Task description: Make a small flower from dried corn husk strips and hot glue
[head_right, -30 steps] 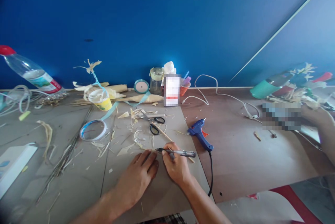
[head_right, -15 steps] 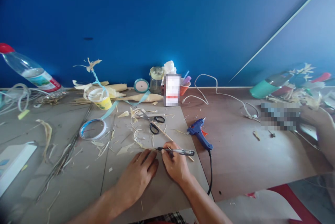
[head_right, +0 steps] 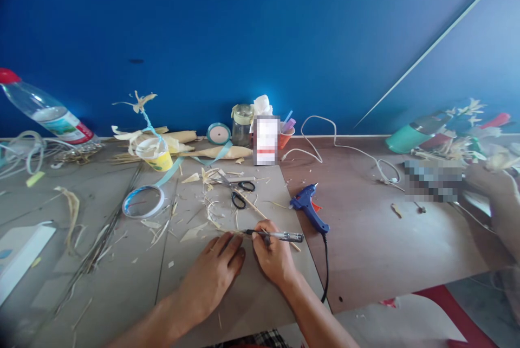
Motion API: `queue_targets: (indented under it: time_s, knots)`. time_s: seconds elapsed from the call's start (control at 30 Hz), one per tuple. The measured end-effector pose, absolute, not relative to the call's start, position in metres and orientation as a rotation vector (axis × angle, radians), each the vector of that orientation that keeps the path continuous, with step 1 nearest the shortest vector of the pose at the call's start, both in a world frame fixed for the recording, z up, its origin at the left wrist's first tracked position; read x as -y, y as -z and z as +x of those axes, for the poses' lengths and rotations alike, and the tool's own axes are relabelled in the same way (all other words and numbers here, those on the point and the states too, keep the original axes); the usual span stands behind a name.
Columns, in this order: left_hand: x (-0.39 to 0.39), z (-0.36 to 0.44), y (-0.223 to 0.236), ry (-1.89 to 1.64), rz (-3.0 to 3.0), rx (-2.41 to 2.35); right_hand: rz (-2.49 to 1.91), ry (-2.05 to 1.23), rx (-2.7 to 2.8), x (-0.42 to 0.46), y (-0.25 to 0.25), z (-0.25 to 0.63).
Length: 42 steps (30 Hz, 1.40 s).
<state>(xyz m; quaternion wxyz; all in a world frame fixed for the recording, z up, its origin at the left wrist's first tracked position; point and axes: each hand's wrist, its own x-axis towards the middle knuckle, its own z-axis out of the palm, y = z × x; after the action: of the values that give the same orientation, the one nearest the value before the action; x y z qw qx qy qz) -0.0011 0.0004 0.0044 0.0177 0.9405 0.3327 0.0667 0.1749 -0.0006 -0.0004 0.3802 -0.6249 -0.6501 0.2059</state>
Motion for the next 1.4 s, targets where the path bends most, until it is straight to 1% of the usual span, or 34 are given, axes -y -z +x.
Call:
queue_targets:
  time_s: [1.4]
  knots:
    - [-0.0003, -0.0021, -0.0077, -0.178, 2.915, -1.019, -1.729, -0.564, 1.483, 0.0014, 0.0026, 0.183]
